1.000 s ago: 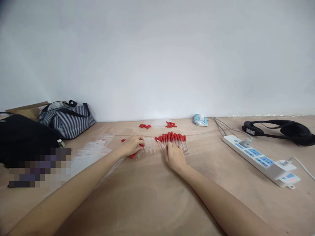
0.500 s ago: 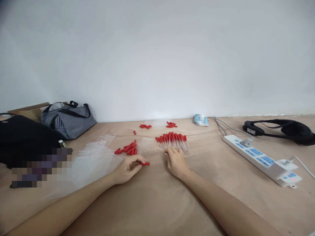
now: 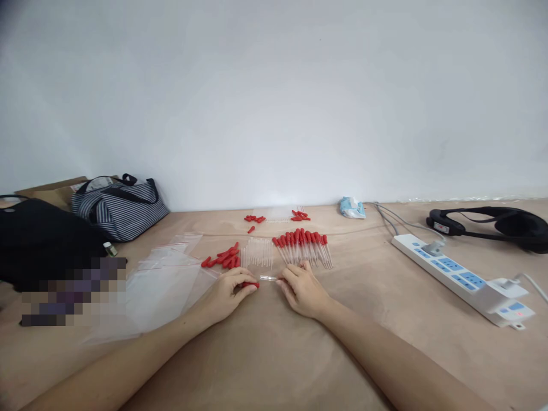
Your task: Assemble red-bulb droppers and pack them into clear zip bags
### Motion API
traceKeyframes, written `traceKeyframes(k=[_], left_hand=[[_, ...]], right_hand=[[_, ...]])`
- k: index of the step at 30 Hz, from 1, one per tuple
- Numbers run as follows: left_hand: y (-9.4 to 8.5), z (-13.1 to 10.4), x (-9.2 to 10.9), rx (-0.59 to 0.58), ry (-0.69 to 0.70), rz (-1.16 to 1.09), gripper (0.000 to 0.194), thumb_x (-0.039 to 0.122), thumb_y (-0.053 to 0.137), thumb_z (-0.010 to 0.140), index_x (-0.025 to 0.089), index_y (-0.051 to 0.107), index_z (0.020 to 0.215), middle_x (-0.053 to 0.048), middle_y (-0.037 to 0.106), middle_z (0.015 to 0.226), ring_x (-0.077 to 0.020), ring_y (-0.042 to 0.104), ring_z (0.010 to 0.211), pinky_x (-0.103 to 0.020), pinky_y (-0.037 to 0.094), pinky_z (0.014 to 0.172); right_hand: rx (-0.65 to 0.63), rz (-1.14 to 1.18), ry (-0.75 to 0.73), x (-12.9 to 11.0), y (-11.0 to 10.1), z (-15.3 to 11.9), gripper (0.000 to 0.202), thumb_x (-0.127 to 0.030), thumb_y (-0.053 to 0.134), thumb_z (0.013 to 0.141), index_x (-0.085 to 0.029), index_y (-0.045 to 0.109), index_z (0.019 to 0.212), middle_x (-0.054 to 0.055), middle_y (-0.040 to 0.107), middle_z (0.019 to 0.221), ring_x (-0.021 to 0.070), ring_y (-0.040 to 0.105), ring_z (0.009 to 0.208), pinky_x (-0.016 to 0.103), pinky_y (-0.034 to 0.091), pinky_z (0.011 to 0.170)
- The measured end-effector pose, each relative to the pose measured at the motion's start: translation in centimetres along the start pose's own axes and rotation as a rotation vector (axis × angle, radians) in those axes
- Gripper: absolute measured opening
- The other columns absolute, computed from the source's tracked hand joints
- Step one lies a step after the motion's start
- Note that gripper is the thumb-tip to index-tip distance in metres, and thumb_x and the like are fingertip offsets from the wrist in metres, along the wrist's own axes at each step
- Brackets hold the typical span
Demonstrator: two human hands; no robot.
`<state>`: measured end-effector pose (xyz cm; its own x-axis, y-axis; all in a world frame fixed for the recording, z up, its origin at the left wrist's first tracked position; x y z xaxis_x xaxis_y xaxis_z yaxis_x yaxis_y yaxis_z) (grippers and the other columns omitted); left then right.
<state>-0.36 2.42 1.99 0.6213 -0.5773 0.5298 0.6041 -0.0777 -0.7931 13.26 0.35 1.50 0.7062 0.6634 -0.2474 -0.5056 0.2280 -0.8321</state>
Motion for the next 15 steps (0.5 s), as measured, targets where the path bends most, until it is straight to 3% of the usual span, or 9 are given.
traceKeyframes(k=[8, 15], left_hand=[[-0.36, -0.31, 0.38, -0.021, -0.057, -0.032, 0.012, 0.024, 0.044, 0.083, 0.020, 0.055, 0.083, 0.001, 0.063, 0.078, -0.0153, 0.057, 0.071, -0.024, 0.042, 0.064], [0.12, -0.37, 0.57, -0.074, -0.031, -0.019, 0.018, 0.026, 0.042, 0.085, 0.022, 0.060, 0.088, 0.002, 0.065, 0.084, -0.0148, 0.058, 0.075, -0.023, 0.041, 0.065]], right_hand=[[-0.025, 0.004, -0.014, -0.71, 0.17, 0.00, 0.021, -0.022, 0.033, 0.087, -0.016, 0.052, 0.082, 0.004, 0.057, 0.076, 0.0138, 0.048, 0.070, 0.029, 0.027, 0.073], [-0.019, -0.025, -0.040, -0.70, 0.43, -0.05, 0.024, -0.023, 0.033, 0.088, -0.016, 0.054, 0.079, 0.003, 0.057, 0.073, 0.0130, 0.046, 0.066, 0.029, 0.025, 0.071]])
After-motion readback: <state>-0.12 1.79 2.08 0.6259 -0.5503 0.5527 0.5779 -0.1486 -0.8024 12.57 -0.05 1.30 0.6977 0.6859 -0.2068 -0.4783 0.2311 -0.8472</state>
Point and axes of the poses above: each hand's wrist, its own z-axis towards the middle knuckle, its own y-axis out of the palm, x = y × z, the point moved 8 cm from there along z, towards the middle knuckle
